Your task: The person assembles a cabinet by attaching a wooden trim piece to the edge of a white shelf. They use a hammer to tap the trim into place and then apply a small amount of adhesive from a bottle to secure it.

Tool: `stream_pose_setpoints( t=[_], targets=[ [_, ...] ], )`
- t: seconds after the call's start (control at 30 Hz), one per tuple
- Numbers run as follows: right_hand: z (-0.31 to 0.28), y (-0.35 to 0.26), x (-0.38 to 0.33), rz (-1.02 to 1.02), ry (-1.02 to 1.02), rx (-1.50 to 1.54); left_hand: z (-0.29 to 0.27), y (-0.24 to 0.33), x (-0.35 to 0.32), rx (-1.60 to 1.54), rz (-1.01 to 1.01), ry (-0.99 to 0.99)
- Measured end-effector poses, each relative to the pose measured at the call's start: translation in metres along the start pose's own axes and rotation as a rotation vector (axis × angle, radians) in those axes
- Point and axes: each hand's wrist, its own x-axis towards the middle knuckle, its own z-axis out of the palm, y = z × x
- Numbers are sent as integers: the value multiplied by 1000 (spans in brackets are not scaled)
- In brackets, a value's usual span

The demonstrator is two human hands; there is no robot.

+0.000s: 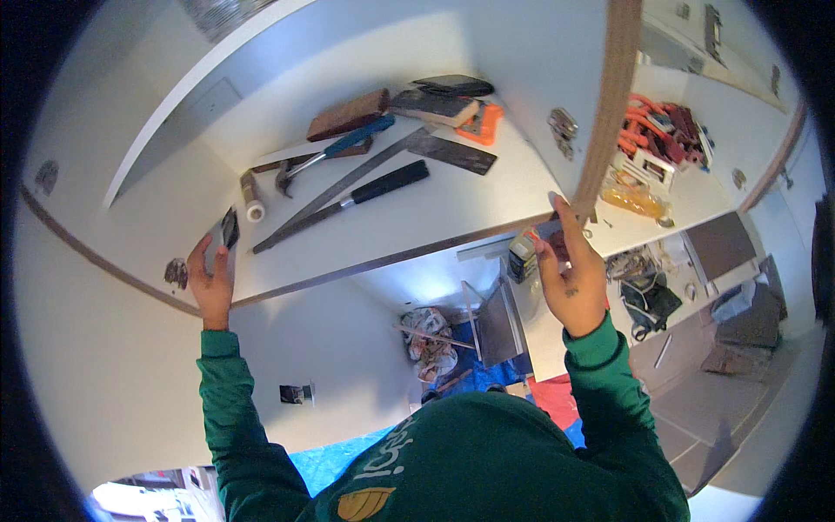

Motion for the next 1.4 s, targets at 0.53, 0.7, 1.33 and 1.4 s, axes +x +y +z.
stream_pose_setpoints(
  t=[0.53,0.7,1.33,1.4],
  targets=[
    [4,3,-16,-168,-504,265,-6,7,1,112,80,56],
    [50,58,-71,-19,-758,356,-5,6,1,102,98,69],
    [179,267,-247,-351,-1584,-531,-5,-1,-7,83,152,126],
    [193,259,-243,-408,-1640,-541,-9,-4,-10,41,119,132]
  ],
)
